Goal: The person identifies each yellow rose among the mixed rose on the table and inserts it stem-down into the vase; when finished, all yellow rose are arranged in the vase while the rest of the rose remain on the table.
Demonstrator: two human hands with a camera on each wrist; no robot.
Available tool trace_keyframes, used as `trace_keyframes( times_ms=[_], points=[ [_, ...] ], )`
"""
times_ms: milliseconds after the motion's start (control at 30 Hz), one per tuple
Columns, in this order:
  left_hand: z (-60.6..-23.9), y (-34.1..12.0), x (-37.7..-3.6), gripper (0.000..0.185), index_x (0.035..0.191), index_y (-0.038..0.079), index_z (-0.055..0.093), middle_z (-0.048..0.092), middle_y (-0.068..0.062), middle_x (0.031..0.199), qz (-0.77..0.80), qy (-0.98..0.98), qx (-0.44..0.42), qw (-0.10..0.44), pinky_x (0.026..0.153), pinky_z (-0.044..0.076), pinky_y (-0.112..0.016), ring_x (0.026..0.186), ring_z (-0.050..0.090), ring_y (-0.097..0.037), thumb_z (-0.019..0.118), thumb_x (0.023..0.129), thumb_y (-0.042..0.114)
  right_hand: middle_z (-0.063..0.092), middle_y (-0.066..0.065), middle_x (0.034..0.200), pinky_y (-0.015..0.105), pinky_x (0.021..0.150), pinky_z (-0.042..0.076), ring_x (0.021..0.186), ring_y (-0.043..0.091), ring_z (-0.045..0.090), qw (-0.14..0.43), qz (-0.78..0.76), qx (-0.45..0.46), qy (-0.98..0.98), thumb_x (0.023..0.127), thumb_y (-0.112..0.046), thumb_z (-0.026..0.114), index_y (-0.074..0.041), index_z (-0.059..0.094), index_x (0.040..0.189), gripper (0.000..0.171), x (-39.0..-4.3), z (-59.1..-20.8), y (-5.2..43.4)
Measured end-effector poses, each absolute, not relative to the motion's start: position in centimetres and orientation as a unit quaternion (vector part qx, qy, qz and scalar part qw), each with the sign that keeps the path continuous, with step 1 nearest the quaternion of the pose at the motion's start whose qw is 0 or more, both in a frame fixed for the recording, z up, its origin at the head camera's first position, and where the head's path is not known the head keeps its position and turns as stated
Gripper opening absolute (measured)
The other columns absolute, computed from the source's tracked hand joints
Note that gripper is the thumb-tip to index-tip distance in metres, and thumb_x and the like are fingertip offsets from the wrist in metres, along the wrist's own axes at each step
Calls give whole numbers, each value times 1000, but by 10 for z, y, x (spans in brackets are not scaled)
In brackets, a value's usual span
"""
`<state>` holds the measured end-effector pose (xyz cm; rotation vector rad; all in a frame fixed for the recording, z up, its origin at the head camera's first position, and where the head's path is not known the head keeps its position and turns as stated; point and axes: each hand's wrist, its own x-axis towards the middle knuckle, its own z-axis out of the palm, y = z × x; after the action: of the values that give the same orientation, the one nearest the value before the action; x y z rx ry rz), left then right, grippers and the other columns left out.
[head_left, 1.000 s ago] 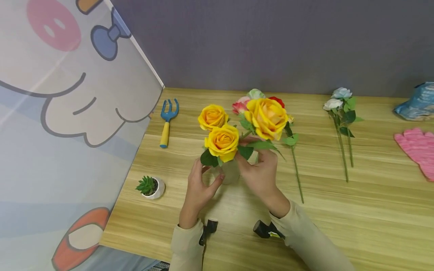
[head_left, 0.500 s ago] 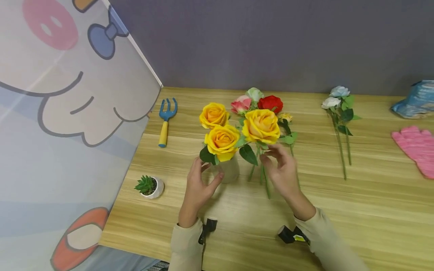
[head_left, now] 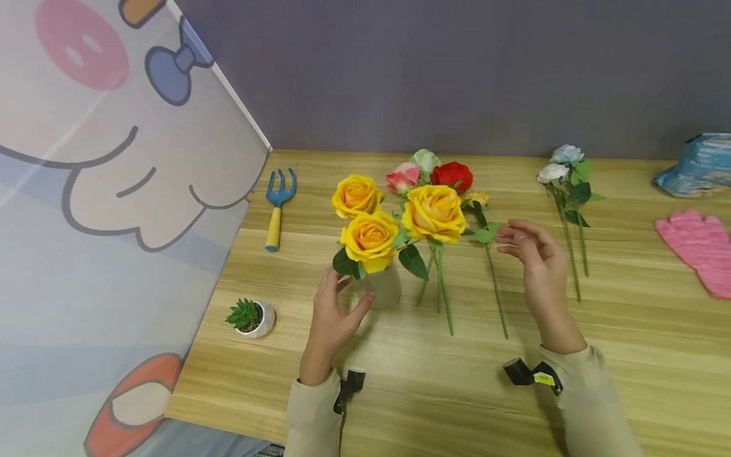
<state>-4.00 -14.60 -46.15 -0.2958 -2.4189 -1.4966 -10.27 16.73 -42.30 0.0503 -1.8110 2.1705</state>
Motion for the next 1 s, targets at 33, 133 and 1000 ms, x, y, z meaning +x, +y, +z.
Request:
trace_keyframes(
  times_ms=[33, 133, 1000],
  points=[
    [-462, -146, -40, 67, 147, -2, 47, 56, -19, 139, -518, -838, -103, 140, 104, 55, -53, 126, 58, -35, 77, 87, 4, 76, 4, 101, 20, 77, 61, 89, 14, 73, 151, 764, 17, -627, 107, -3, 46, -3, 71, 114, 25, -103, -423, 170],
    [-462, -146, -41, 67, 147, -2, 47, 56, -20, 139, -517, -837, -106, 142, 104, 55, -52, 126, 58, -35, 77, 87, 3, 76, 5, 102, 21, 78, 61, 90, 15, 74, 134, 775, 19, -617, 109, -8, 46, -4, 70, 116, 26, -105, -423, 178],
    [-463, -146, -39, 65, 144, -2, 48, 58, -20, 137, -508, -837, -123, 163, 99, 57, -54, 126, 58, -38, 78, 87, 1, 77, -10, 93, 22, 74, 63, 80, 7, 74, -52, 724, -53, -686, 112, -21, 37, 0, 59, 120, 31, -120, -449, 213]
  ],
)
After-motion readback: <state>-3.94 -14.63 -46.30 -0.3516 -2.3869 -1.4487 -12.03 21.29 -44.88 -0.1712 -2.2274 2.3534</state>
